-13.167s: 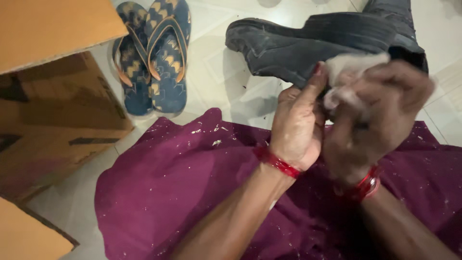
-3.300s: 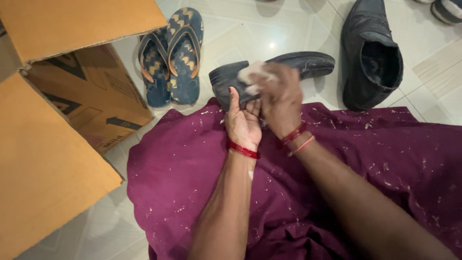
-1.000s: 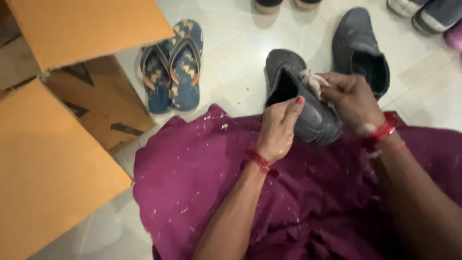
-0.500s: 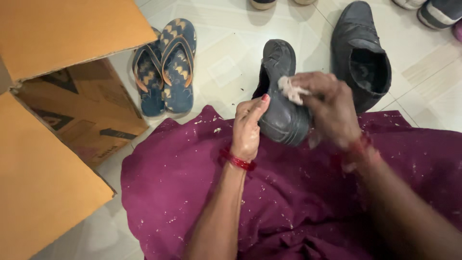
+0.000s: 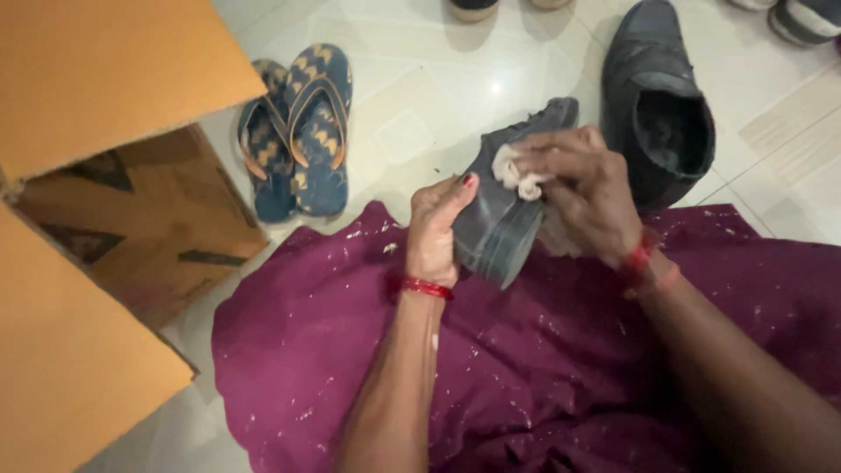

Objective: The person sits on the floor and wipes a dark slip-on shoe with a cloth, rotating it to clean the upper, sides, and sole. The person then picks up the matching shoe and continues wiping it in the same manner.

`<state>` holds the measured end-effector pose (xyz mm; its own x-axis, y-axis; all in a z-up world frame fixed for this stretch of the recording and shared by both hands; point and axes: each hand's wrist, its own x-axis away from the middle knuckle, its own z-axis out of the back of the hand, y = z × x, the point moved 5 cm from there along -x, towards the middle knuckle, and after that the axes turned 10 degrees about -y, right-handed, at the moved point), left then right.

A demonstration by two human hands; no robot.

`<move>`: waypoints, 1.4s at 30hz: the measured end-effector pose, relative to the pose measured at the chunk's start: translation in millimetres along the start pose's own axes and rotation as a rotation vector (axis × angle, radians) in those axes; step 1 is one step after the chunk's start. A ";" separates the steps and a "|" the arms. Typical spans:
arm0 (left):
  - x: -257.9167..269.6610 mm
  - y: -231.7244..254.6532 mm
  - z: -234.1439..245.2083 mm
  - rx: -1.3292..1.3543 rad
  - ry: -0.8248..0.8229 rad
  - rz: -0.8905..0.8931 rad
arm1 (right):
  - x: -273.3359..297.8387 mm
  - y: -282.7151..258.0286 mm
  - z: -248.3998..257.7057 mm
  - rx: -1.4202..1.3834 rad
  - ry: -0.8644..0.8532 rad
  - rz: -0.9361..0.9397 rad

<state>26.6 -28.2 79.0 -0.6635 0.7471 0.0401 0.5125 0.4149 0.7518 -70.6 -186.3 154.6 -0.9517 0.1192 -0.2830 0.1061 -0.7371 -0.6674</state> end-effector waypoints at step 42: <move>-18.5 25.9 59.1 -0.132 0.384 0.155 | -54.3 98.9 -2.4 0.325 0.163 -0.286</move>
<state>84.4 -0.6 58.9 -0.7518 0.5371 0.3825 0.5644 0.2242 0.7945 -7.7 -264.0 102.2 -0.8690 0.4323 -0.2409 -0.2750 -0.8265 -0.4912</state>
